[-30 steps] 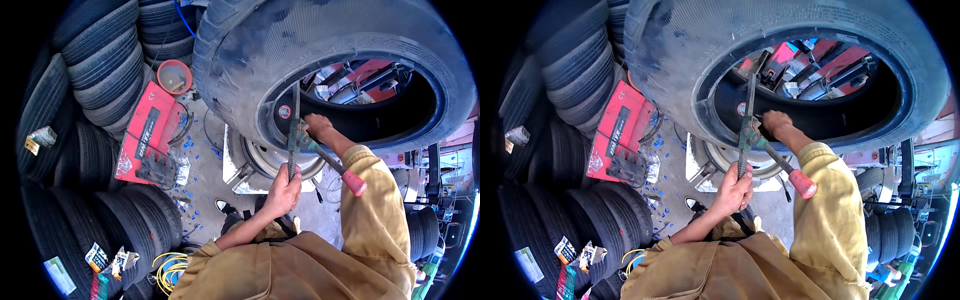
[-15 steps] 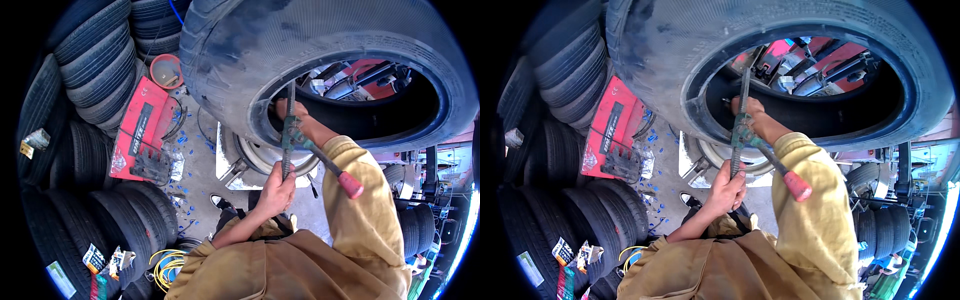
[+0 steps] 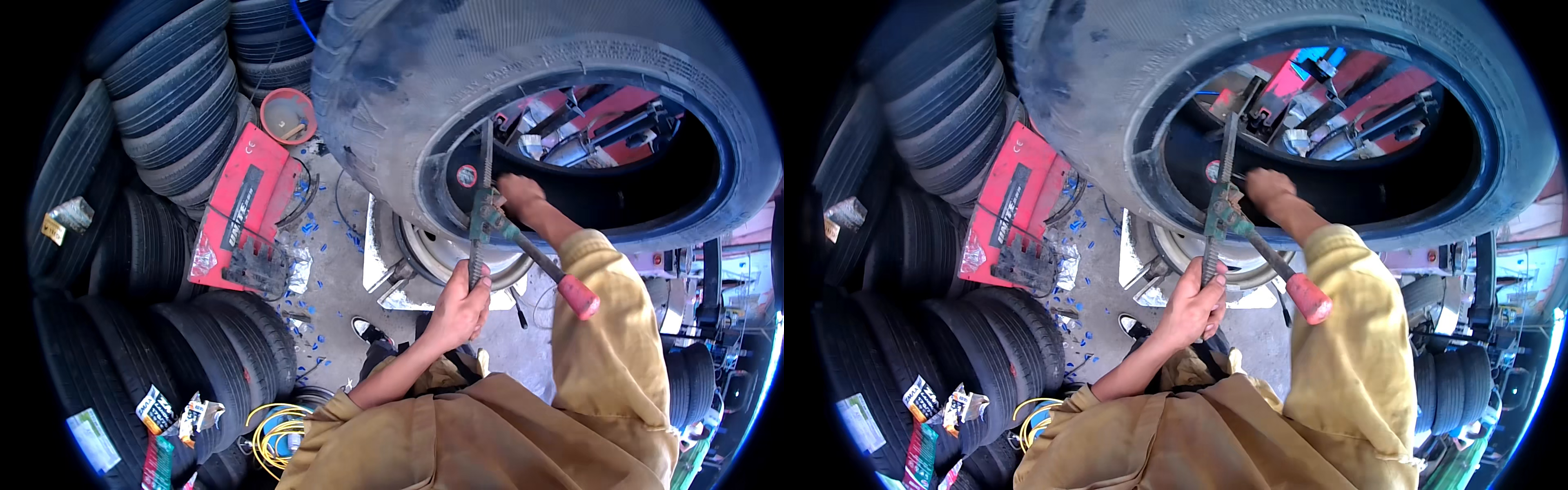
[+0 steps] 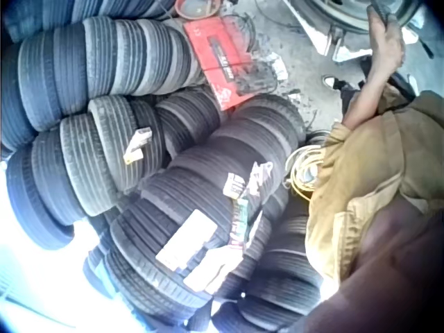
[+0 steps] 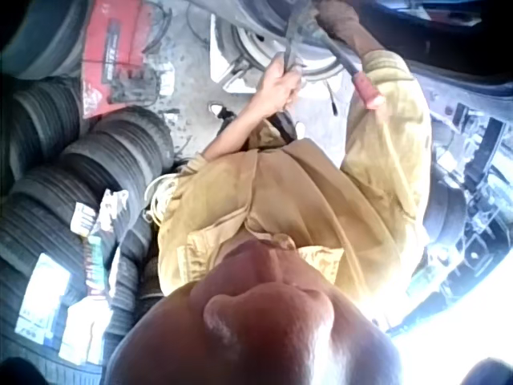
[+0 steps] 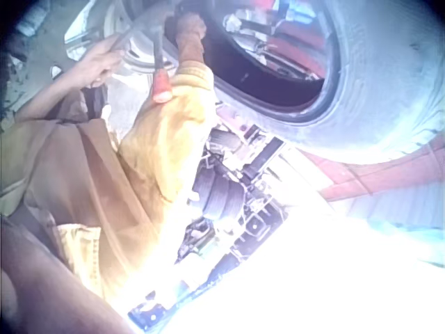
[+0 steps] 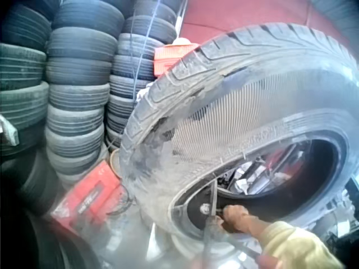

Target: The person uses a pry bar to separate a tire from a wheel rim mounted on a tire changing machine. They then wipe the rim with a cloth and use a tire iron to pry the tire bead off the rim. Finally, they connect an air hose to the valve stem to inflate the tire.

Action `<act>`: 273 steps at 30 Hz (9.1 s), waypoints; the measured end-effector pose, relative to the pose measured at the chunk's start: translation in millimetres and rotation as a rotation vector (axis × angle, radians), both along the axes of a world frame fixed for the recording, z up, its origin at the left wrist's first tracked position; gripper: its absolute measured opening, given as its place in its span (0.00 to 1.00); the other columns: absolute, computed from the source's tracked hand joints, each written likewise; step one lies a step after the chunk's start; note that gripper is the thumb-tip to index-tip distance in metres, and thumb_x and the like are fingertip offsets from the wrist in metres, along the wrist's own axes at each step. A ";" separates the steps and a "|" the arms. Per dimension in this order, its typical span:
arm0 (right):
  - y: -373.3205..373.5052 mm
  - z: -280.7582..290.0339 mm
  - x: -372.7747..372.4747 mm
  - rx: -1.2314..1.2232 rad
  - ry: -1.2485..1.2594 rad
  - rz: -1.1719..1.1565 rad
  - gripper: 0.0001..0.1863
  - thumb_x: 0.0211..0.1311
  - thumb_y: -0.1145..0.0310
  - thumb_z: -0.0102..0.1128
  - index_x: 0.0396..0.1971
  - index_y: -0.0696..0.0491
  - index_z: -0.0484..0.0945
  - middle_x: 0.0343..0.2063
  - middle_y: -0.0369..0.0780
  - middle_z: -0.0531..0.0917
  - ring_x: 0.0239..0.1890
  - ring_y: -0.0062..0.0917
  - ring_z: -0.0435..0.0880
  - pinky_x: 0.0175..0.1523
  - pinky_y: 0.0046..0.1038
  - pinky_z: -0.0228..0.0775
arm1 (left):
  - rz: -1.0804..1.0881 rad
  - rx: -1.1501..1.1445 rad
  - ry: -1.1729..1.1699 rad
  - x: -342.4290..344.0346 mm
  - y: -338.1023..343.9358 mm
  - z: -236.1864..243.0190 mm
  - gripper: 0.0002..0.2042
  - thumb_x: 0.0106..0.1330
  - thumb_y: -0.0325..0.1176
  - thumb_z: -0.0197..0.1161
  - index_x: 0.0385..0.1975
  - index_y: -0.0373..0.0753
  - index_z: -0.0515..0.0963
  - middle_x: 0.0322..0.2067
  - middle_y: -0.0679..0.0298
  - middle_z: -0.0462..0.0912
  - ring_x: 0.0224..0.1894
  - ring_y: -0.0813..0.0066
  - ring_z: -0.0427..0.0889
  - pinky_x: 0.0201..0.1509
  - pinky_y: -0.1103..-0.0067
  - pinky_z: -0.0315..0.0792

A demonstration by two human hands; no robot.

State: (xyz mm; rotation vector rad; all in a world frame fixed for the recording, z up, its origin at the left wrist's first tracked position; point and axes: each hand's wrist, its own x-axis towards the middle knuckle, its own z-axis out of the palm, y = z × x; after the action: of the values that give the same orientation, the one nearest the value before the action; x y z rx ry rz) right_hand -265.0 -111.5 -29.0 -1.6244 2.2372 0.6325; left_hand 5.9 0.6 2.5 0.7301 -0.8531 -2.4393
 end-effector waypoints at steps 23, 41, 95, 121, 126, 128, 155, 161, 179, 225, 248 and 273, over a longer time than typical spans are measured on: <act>3.2 3.8 -17.3 0.022 0.117 -0.106 0.16 0.65 0.60 0.58 0.46 0.50 0.87 0.49 0.49 0.86 0.53 0.42 0.86 0.56 0.40 0.79 | 0.020 -0.015 -0.005 -4.3 0.3 3.5 0.07 0.78 0.31 0.49 0.49 0.39 0.63 0.19 0.69 0.65 0.12 0.82 0.61 0.12 0.80 0.57; -17.3 17.5 31.6 -0.124 -0.153 -0.162 0.17 0.62 0.60 0.59 0.43 0.55 0.85 0.47 0.54 0.85 0.51 0.47 0.84 0.55 0.45 0.77 | 0.033 -0.029 -0.017 -4.7 3.2 0.5 0.06 0.78 0.30 0.48 0.49 0.40 0.63 0.21 0.67 0.66 0.11 0.81 0.61 0.11 0.80 0.56; -47.8 3.7 58.3 0.081 -0.117 0.147 0.18 0.71 0.57 0.53 0.47 0.52 0.86 0.51 0.49 0.85 0.54 0.45 0.84 0.57 0.42 0.77 | 0.011 0.005 -0.008 -4.5 0.7 -0.4 0.08 0.79 0.30 0.48 0.52 0.39 0.62 0.19 0.69 0.65 0.12 0.82 0.62 0.11 0.80 0.57; 183.2 165.7 57.0 -0.924 -1.085 -0.325 0.27 0.73 0.46 0.56 0.40 0.62 0.79 0.16 0.37 0.72 0.23 0.17 0.68 0.29 0.27 0.65 | 0.046 -0.047 -0.147 -8.8 8.2 16.0 0.06 0.78 0.35 0.51 0.48 0.42 0.66 0.21 0.71 0.63 0.12 0.84 0.60 0.11 0.82 0.55; 199.1 184.0 80.9 -1.181 -0.963 -0.055 0.23 0.61 0.51 0.71 0.39 0.56 0.78 0.23 0.37 0.77 0.27 0.22 0.80 0.31 0.30 0.74 | 0.046 -0.027 -0.135 -13.4 0.3 31.1 0.05 0.77 0.33 0.51 0.47 0.42 0.67 0.21 0.71 0.63 0.12 0.84 0.60 0.11 0.83 0.55; 199.3 182.1 95.7 -1.302 -0.534 0.183 0.23 0.49 0.56 0.78 0.39 0.54 0.78 0.28 0.37 0.76 0.29 0.27 0.81 0.28 0.30 0.75 | 0.069 -0.070 -0.177 -14.5 0.4 34.2 0.04 0.77 0.31 0.50 0.47 0.43 0.67 0.20 0.71 0.62 0.12 0.85 0.59 0.11 0.83 0.54; -10.5 109.0 -96.2 -1.156 -0.586 -0.279 0.15 0.61 0.57 0.67 0.34 0.55 0.82 0.25 0.44 0.87 0.33 0.36 0.88 0.42 0.38 0.77 | 0.094 -0.348 -0.278 -20.1 39.8 -7.5 0.07 0.76 0.31 0.53 0.47 0.38 0.64 0.18 0.70 0.63 0.10 0.81 0.62 0.10 0.79 0.55; 32.5 157.7 -49.0 -1.381 -0.841 -0.240 0.12 0.62 0.65 0.68 0.27 0.58 0.80 0.18 0.39 0.84 0.22 0.22 0.83 0.33 0.28 0.74 | 0.130 -0.336 -0.185 -17.1 48.0 -8.6 0.06 0.78 0.30 0.51 0.47 0.38 0.65 0.16 0.70 0.62 0.09 0.81 0.61 0.10 0.80 0.56; 214.8 118.1 50.3 -0.941 -1.302 -0.330 0.17 0.70 0.58 0.65 0.32 0.58 0.79 0.17 0.34 0.78 0.15 0.13 0.71 0.20 0.19 0.62 | 0.014 -0.641 -0.530 185.5 122.1 -18.8 0.11 0.74 0.34 0.61 0.53 0.41 0.76 0.27 0.74 0.75 0.26 0.90 0.69 0.27 0.85 0.65; 332.3 -274.1 269.2 0.747 -0.815 0.160 0.17 0.71 0.71 0.58 0.55 0.57 0.69 0.24 0.35 0.75 0.16 0.18 0.76 0.18 0.24 0.71 | 0.656 1.033 -1.050 181.3 558.5 -497.8 0.12 0.57 0.29 0.57 0.34 0.27 0.82 0.29 0.44 0.86 0.26 0.55 0.88 0.30 0.63 0.82; 511.9 -441.2 487.6 0.983 -0.605 1.310 0.17 0.67 0.61 0.55 0.47 0.57 0.76 0.40 0.53 0.85 0.45 0.49 0.84 0.50 0.47 0.77 | 0.381 1.012 -1.532 315.3 677.7 -598.0 0.22 0.73 0.31 0.47 0.66 0.38 0.67 0.51 0.44 0.83 0.54 0.48 0.84 0.55 0.57 0.79; 372.2 -348.0 271.2 0.998 -0.668 0.765 0.09 0.74 0.66 0.53 0.39 0.57 0.75 0.19 0.38 0.78 0.12 0.20 0.73 0.14 0.26 0.66 | 1.753 1.163 -1.516 -26.7 700.3 -193.5 0.14 0.67 0.39 0.59 0.47 0.39 0.81 0.45 0.51 0.84 0.49 0.51 0.83 0.55 0.64 0.76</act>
State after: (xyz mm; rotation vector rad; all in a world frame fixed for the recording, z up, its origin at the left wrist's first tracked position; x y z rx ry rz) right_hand 6.2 260.6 -377.0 -1.6672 0.5804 0.9619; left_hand -20.9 701.0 -191.0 2.2518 0.8895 -0.1996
